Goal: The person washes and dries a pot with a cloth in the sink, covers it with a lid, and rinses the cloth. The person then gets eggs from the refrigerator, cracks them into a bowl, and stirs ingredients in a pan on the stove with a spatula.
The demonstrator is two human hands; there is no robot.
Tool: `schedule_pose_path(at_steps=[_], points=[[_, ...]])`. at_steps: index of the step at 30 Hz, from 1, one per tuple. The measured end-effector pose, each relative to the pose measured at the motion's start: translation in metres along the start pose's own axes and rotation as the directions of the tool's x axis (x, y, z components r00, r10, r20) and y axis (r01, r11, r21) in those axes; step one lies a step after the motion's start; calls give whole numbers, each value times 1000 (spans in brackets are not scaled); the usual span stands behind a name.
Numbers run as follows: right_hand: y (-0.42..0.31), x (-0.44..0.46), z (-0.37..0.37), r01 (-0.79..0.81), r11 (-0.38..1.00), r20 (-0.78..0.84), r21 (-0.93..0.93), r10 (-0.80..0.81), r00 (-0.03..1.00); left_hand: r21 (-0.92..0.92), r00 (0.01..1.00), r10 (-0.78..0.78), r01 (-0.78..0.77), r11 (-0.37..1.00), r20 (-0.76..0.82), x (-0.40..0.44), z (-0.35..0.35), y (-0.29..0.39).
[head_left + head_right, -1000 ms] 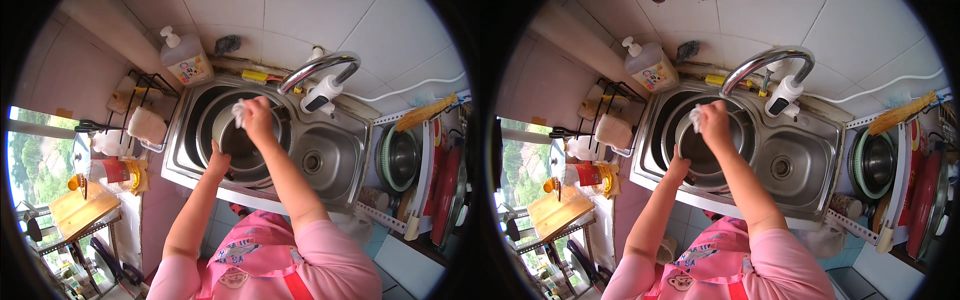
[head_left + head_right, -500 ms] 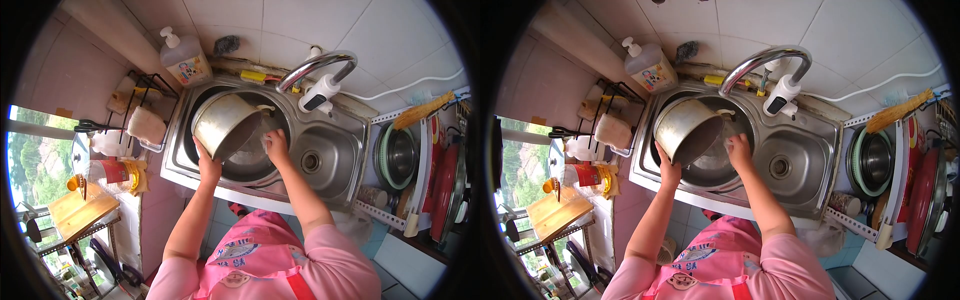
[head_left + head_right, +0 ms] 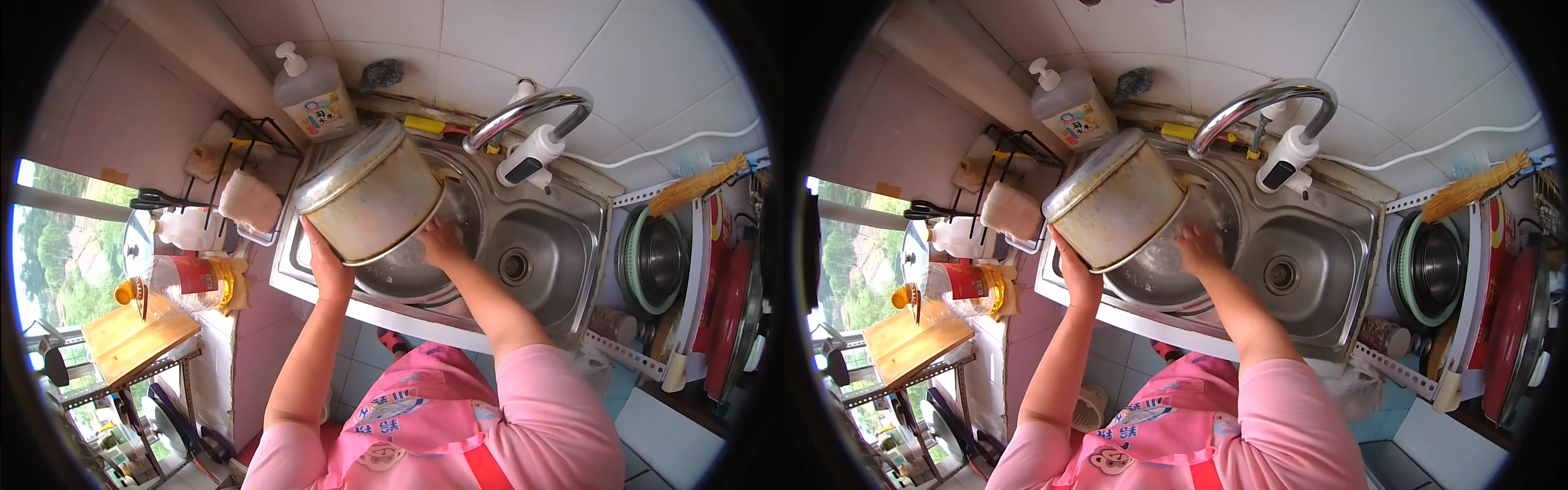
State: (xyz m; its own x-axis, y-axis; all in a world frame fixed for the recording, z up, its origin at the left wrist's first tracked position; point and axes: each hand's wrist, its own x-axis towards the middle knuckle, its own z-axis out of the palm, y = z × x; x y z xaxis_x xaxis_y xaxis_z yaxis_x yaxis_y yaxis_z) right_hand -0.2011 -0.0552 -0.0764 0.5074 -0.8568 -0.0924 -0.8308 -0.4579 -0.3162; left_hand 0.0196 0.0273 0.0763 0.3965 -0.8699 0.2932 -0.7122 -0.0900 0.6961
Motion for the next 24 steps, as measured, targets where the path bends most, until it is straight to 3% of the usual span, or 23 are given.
schedule_pose_path(at_steps=[1,2,4,5,7,9,11,12,13,14,16,17,18,19,20,22,24], points=[[0,-3,-2,128,990,139,-66,-118,983,26,997,77,-76,997,-23,1,-2,-1],[1,-3,-1,131,989,138,-69,-120,983,53,987,154,-152,987,-46,2,-3,-2],[2,-5,1,-159,985,-79,59,164,983,44,988,152,-151,988,-40,0,-5,-7],[3,-9,2,-159,986,-80,58,164,983,36,988,151,-150,988,-31,-1,-6,-8],[4,-16,-4,50,998,106,34,-53,993,30,990,138,-137,990,-41,0,-9,1],[20,-11,9,9,996,84,90,-16,996,26,990,127,-125,992,-55,1,-12,14],[32,0,15,-23,989,63,147,14,998,-177,993,-113,103,979,-45,1,-14,26],[34,4,13,-218,853,169,474,155,973,-220,994,-92,78,972,-54,-3,-13,19],[34,6,7,-396,582,314,710,241,918,-285,990,-132,116,951,-38,-3,-11,12],[34,4,1,-391,587,313,709,235,920,-459,965,-248,259,850,86,-6,-11,5],[27,-5,-33,-368,0,352,930,292,889,-681,828,-456,540,494,326,-11,-12,-5],[21,-12,-62,-349,-116,367,930,217,905,-702,787,-480,589,401,386,-10,-20,8],[19,-19,-83,-269,-142,292,953,189,937,-714,745,-496,631,304,447,-9,-30,21],[16,-26,-102,-188,-171,216,967,162,963,-721,746,-502,624,299,438,-10,-34,24],[8,-36,-129,-193,-165,218,967,150,964,-738,723,-498,639,218,479,-10,-39,25],[-4,-51,-170,56,-466,19,883,155,988,-757,704,-497,640,132,508,-9,-48,31],[5,-58,-164,55,-636,94,770,198,976,-734,660,-488,677,54,572,-8,-57,40]])
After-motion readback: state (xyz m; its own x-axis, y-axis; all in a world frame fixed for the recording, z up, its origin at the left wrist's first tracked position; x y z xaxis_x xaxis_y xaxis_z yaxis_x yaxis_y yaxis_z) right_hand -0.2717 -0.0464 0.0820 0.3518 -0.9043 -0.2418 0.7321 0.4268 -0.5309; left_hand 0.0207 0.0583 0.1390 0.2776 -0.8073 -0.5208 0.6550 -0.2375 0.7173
